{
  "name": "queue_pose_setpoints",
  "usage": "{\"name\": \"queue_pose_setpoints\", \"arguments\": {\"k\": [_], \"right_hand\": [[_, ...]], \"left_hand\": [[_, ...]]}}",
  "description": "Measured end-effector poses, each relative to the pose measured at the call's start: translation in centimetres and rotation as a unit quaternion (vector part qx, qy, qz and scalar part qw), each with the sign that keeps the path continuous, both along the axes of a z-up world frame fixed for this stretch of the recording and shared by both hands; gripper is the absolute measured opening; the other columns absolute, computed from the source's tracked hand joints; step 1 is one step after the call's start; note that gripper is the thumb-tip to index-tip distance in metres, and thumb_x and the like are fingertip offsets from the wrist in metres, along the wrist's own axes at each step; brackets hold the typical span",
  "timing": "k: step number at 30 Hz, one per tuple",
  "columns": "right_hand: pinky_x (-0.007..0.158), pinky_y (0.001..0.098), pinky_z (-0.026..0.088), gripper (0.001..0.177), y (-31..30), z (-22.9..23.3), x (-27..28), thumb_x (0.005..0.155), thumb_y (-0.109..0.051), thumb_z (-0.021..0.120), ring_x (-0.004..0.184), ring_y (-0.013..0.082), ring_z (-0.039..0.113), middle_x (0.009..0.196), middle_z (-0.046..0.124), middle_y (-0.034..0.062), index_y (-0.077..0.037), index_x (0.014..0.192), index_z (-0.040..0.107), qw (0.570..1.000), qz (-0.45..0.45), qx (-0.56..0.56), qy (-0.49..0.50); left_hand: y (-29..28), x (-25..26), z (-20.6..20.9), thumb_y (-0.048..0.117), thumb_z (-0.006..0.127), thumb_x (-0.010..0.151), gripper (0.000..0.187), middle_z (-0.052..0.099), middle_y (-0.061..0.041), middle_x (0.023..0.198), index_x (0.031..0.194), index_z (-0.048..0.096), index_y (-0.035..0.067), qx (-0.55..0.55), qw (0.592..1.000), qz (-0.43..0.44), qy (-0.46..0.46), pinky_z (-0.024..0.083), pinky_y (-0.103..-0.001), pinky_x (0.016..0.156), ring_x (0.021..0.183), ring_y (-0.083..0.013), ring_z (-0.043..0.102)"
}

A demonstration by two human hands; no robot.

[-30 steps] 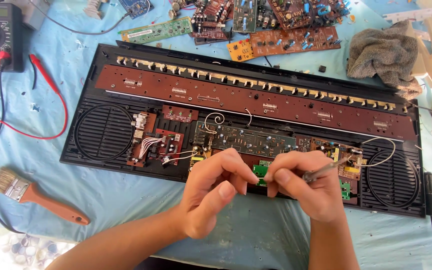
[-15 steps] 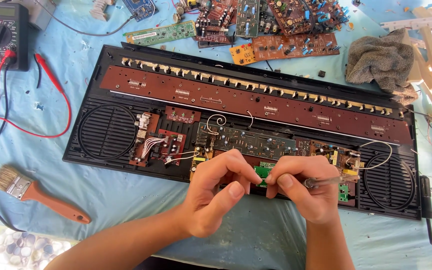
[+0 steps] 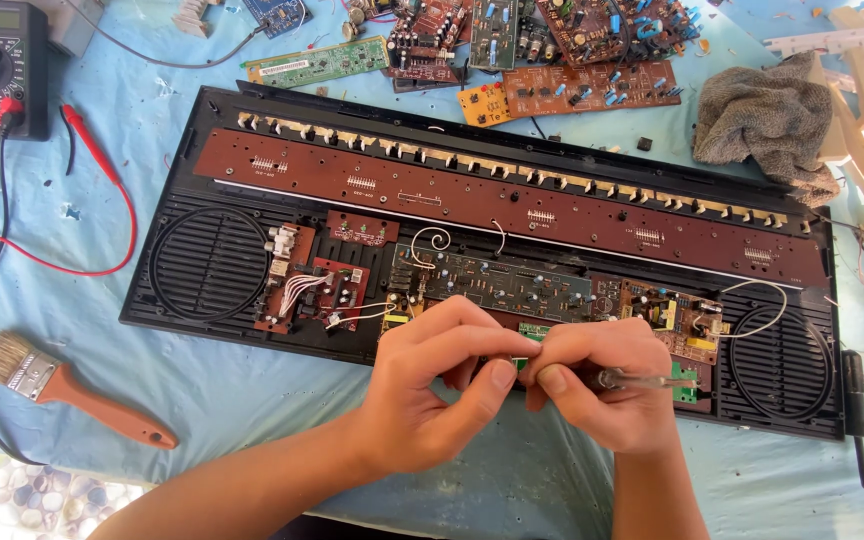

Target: The person works on the internal circuitry of a disassembled electronic device, likely a keyboard or synthesizer. They use a screwdriver to manipulate small components and wires on the circuit board, occasionally adjusting their grip and position.

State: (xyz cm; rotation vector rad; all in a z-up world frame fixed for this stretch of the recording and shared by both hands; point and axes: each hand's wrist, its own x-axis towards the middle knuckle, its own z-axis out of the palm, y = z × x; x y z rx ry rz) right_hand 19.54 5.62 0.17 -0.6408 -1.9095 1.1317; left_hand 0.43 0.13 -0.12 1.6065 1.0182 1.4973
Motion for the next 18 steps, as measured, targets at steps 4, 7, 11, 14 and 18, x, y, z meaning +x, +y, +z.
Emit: {"name": "queue_pose_setpoints", "arguments": {"k": [4, 7, 11, 14, 18], "right_hand": [[0.040, 0.0206, 0.039, 0.020, 0.2, -0.2, 0.0, 0.095, -0.016, 0.061, 0.041, 0.0088, 0.049, 0.057, 0.064, 0.0032, -0.006, 0.078, 0.063, 1.000, 0.013, -0.021, 0.002], [0.042, 0.0238, 0.027, 0.030, 0.3, -0.3, 0.1, 0.090, -0.015, 0.066, 0.043, 0.0094, 0.036, 0.051, 0.050, -0.0003, -0.009, 0.064, 0.054, 1.000, 0.002, -0.004, -0.021], [0.042, 0.0239, 0.029, 0.028, 0.7, -0.2, 0.3, 0.093, -0.019, 0.065, 0.043, 0.0095, 0.040, 0.052, 0.055, 0.0004, -0.009, 0.068, 0.059, 0.997, 0.042, -0.045, -0.037], [0.042, 0.0249, 0.025, 0.026, 0.9, -0.1, 0.5, 0.093, -0.021, 0.065, 0.044, 0.0103, 0.035, 0.053, 0.052, 0.0000, -0.009, 0.070, 0.062, 0.996, 0.054, -0.050, -0.051], [0.039, 0.0223, 0.023, 0.023, 0.8, 0.1, 0.7, 0.087, -0.032, 0.068, 0.042, 0.0059, 0.030, 0.054, 0.049, -0.0050, -0.011, 0.079, 0.067, 0.992, 0.051, -0.078, -0.084]], "left_hand": [[0.1, 0.2, -0.3, 0.012, 0.061, 0.101, 0.018, 0.069, -0.009, 0.093, 0.114, 0.072, 0.007, 0.087, 0.995, 0.030, 0.049, 0.058, -0.029, 0.070, 0.077, -0.0186, 0.069], [0.1, 0.3, 0.2, 0.015, 0.064, 0.099, 0.015, 0.070, -0.008, 0.090, 0.107, 0.072, 0.005, 0.091, 0.994, 0.029, 0.059, 0.052, -0.027, 0.061, 0.072, -0.0169, 0.065], [0.0, 0.3, 0.6, 0.017, 0.066, 0.099, 0.011, 0.058, -0.003, 0.076, 0.095, 0.069, 0.007, -0.038, 0.998, -0.038, -0.015, 0.040, -0.026, 0.056, 0.063, -0.0128, 0.049], [-0.2, 0.4, 0.7, 0.020, 0.064, 0.100, 0.013, 0.054, -0.001, 0.074, 0.093, 0.068, 0.010, -0.080, 0.995, -0.055, -0.034, 0.039, -0.027, 0.059, 0.064, -0.0126, 0.048], [-0.7, 0.7, 0.6, 0.024, 0.064, 0.100, 0.017, 0.053, -0.001, 0.072, 0.090, 0.068, 0.010, -0.097, 0.993, -0.061, -0.038, 0.040, -0.027, 0.060, 0.064, -0.0127, 0.048]]}}
